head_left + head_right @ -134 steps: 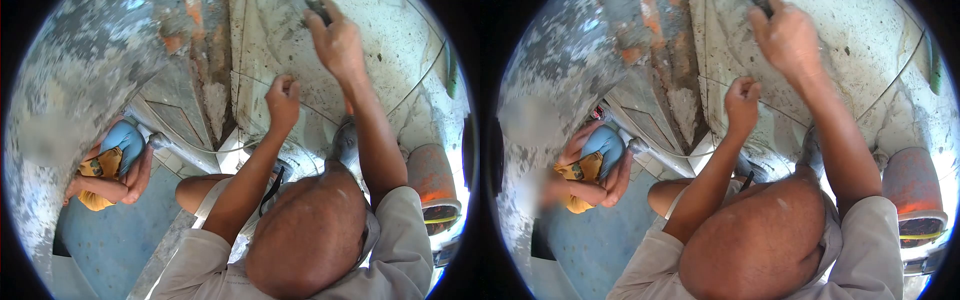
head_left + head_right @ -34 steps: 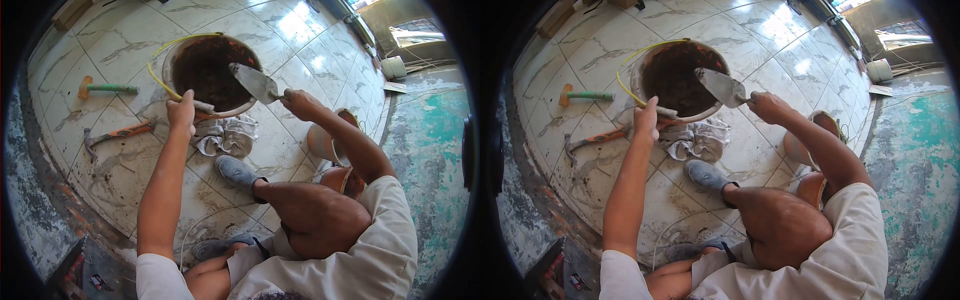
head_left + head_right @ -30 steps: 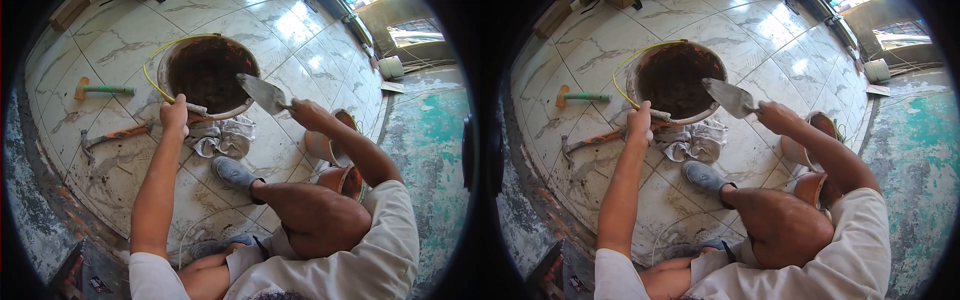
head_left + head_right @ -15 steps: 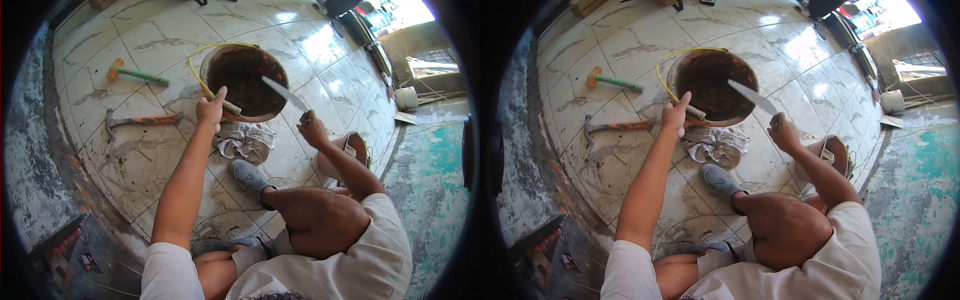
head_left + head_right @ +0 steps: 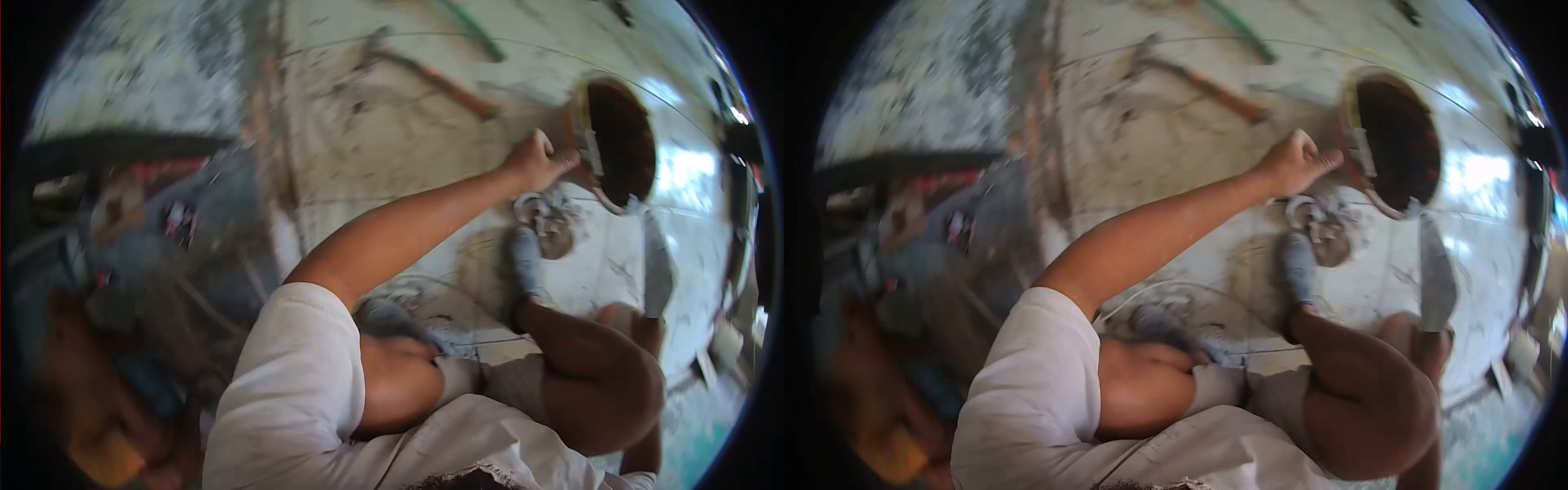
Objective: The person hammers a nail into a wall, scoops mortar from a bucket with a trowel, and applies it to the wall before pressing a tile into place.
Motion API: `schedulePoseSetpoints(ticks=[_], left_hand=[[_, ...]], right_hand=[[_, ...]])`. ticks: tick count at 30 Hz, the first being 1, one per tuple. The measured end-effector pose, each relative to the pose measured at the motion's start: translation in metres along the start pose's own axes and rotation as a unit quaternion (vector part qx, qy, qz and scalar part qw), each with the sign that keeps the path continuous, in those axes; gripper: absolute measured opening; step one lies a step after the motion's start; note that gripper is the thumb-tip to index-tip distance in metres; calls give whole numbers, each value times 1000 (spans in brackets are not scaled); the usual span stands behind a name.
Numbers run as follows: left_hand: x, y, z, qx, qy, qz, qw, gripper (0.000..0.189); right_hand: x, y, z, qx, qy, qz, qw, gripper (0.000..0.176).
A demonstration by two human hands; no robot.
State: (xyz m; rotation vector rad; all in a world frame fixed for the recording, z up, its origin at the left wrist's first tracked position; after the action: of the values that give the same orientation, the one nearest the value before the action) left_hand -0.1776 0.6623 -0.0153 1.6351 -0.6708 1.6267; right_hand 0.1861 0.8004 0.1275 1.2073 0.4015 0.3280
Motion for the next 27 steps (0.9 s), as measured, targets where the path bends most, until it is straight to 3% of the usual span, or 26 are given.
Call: schedulePoseSetpoints(ticks=[1,2,3,4,5,6,7,9,11,13,14,15,16,17,19,20,22,23,25,27], left_hand=[[-4,15,24,-52,31,17,998,49],[-14,34,50,-45,47,62,996,40],[-27,50,76,-39,65,112,991,31],[-40,71,102,-7,71,199,977,23],[-50,90,127,22,75,285,955,17],[-58,114,149,110,80,358,924,18],[-63,137,183,198,79,429,878,20],[-67,179,237,331,38,378,864,21],[-56,219,280,317,48,53,946,23],[-31,247,300,312,30,-127,941,23],[-22,260,299,304,43,-130,943,23],[13,264,283,224,-36,-317,921,26],[41,252,266,129,-116,-487,856,29],[47,255,253,119,-111,-488,857,29],[54,231,222,-30,-166,-533,829,46],[56,230,205,-38,-163,-534,829,46],[31,219,177,-145,-75,-586,794,75],[23,221,171,-148,-72,-587,792,75],[-9,226,167,-215,6,-603,768,89],[-16,221,174,-244,24,-600,762,90]], right_hand=[[-30,7,-13,-3,41,-17,999,23],[-65,3,-28,-52,88,-4,995,20],[-106,-12,-37,-134,46,-55,988,15],[-163,-28,-32,-191,118,-119,967,13],[-201,-58,-32,-291,128,-58,946,11],[-259,-76,-19,-313,253,-85,911,16],[-284,-113,-9,-345,265,-96,895,17],[-326,-190,5,-407,275,-63,869,26],[-370,-238,28,-401,318,-130,849,30],[-408,-271,38,-417,311,-161,839,30],[-422,-279,43,-424,296,-180,837,29],[-434,-290,46,-433,288,-185,834,29],[-444,-303,50,-446,284,-167,832,30],[-451,-314,52,-456,283,-149,831,31],[-462,-323,52,-437,308,-157,830,29],[-468,-323,52,-410,336,-161,832,27],[-475,-324,50,-423,335,-109,835,28],[-477,-326,49,-429,338,-53,836,29],[-476,-322,51,-435,345,-56,830,27],[-465,-328,63,-447,347,-59,822,25]])
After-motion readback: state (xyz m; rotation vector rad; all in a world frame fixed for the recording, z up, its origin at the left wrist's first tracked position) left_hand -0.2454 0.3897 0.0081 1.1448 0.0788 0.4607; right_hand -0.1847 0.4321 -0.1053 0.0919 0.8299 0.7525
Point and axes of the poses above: each hand's wrist, its own z-axis away from the middle knuckle, its own y-axis out of the back of the hand, x = y × z, the point moved 9 cm from there along -z, towards the middle knuckle, and after that the axes turned 13 degrees about -y, right-handed, at the moved point
